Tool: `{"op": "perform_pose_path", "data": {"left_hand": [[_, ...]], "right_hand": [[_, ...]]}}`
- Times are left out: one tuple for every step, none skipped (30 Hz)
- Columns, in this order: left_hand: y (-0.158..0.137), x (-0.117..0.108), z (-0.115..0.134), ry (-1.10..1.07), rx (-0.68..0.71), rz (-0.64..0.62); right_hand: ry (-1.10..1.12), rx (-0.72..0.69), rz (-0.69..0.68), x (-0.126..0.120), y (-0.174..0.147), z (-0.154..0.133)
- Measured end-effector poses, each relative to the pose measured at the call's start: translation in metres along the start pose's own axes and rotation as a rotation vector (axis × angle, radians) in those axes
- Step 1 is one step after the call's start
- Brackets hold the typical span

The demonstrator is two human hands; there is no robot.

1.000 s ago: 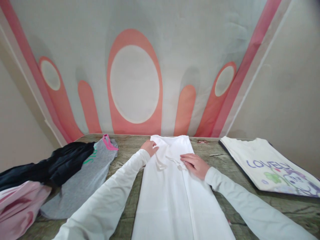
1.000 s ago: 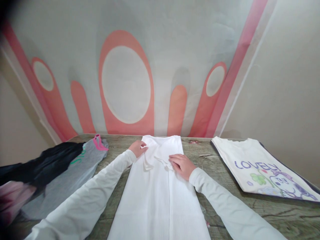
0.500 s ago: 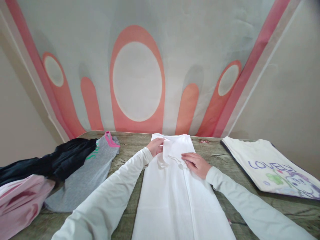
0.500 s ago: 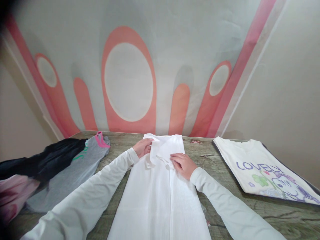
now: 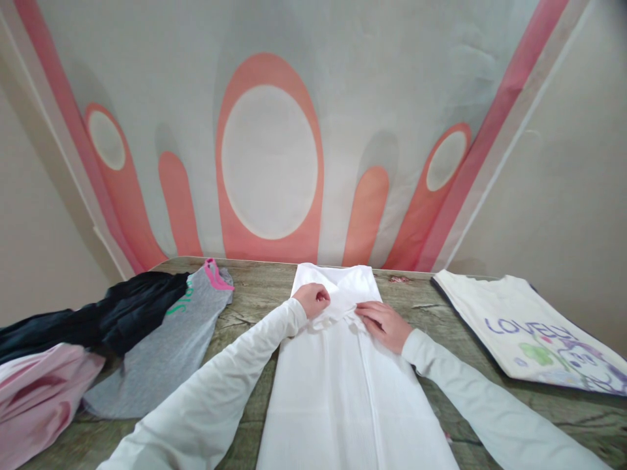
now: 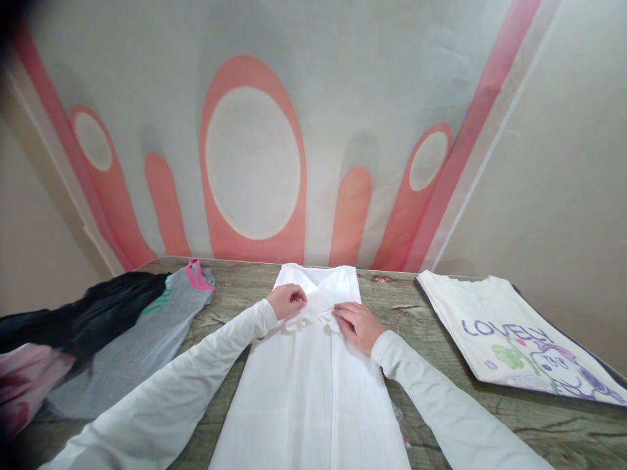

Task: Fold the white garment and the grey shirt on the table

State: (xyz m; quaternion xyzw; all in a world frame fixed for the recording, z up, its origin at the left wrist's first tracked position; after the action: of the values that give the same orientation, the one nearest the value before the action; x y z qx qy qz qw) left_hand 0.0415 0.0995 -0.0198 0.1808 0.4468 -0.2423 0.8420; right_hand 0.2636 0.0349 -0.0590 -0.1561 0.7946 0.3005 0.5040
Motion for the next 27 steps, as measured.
{"op": "perform_pose_path", "data": {"left_hand": [[-0.004,0.000,0.002,0.056,0.010,-0.012],[-0.008,0.000,0.003,0.091,0.027,-0.023],[-0.012,0.000,0.004,0.112,0.047,-0.034],[-0.017,0.000,0.004,0.126,0.067,-0.042],[-0.021,0.000,0.004,0.137,0.083,-0.048],[-0.026,0.000,0.003,0.148,0.096,-0.057],[-0.031,0.001,0.001,0.158,0.104,-0.065],[-0.036,0.002,0.000,0.166,0.110,-0.073],[-0.040,0.003,-0.002,0.172,0.119,-0.079],[-0.044,0.003,-0.002,0.177,0.130,-0.084],[-0.047,0.004,-0.003,0.183,0.143,-0.088],[-0.050,0.005,-0.003,0.191,0.157,-0.090],[-0.052,0.006,-0.002,0.205,0.173,-0.088],[-0.054,0.007,-0.001,0.224,0.191,-0.086],[-0.056,0.008,0.000,0.248,0.213,-0.087],[-0.057,0.009,0.001,0.276,0.238,-0.091],[-0.059,0.010,0.003,0.309,0.260,-0.099],[-0.060,0.012,0.004,0.345,0.276,-0.110],[-0.062,0.013,0.006,0.383,0.286,-0.124],[-0.064,0.014,0.007,0.422,0.290,-0.139],[-0.066,0.016,0.008,0.460,0.293,-0.152],[-0.068,0.017,0.009,0.493,0.299,-0.162],[-0.070,0.018,0.009,0.522,0.306,-0.168],[-0.073,0.019,0.010,0.545,0.311,-0.168],[-0.075,0.020,0.012,0.563,0.312,-0.163],[-0.077,0.021,0.013,0.575,0.308,-0.157],[-0.078,0.021,0.015,0.581,0.305,-0.150]], "right_hand": [[0.002,0.000,0.001,0.000,0.000,0.000],[0.003,0.000,0.000,0.000,0.000,0.000],[0.005,0.000,-0.002,0.000,0.000,-0.001],[0.007,0.001,-0.006,-0.001,0.000,-0.001],[0.009,0.002,-0.011,-0.001,0.000,-0.002],[0.012,0.008,-0.014,-0.001,0.000,-0.002],[0.015,0.019,-0.014,-0.001,0.000,-0.002],[0.021,0.037,-0.011,-0.002,-0.001,-0.003],[0.026,0.057,-0.006,-0.002,-0.002,-0.003],[0.032,0.073,-0.002,-0.002,-0.002,-0.003],[0.036,0.084,0.001,-0.002,-0.003,-0.003],[0.037,0.086,-0.001,-0.002,-0.003,-0.003],[0.034,0.081,-0.005,-0.002,-0.003,-0.003],[0.029,0.072,-0.012,-0.001,-0.003,-0.003],[0.022,0.065,-0.018,-0.001,-0.003,-0.002],[0.014,0.060,-0.021,-0.001,-0.003,-0.002],[0.007,0.056,-0.021,-0.001,-0.003,-0.002],[0.000,0.053,-0.021,0.000,-0.003,-0.001],[-0.007,0.050,-0.022,0.000,-0.002,-0.001],[-0.014,0.046,-0.024,0.000,-0.002,0.000],[-0.021,0.042,-0.027,0.001,-0.002,0.000],[-0.027,0.038,-0.030,0.001,-0.002,0.000],[-0.032,0.034,-0.031,0.001,-0.002,0.000],[-0.035,0.030,-0.030,0.001,-0.002,-0.001],[-0.035,0.028,-0.027,0.001,-0.002,-0.001],[-0.033,0.027,-0.023,0.001,-0.002,-0.001],[-0.029,0.027,-0.020,0.000,-0.002,-0.001]]}}
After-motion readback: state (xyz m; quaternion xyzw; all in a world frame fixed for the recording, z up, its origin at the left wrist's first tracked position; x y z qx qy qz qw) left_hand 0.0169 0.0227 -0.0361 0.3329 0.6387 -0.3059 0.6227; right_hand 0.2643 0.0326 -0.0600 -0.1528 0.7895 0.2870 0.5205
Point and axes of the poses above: each hand's wrist, its own y-axis towards the middle knuckle, its own x-axis out of the palm, z = x × y, the point moved 1 cm from there along y, towards the middle knuckle, and after that the axes turned 9 degrees about -z, right-handed, at the moved point
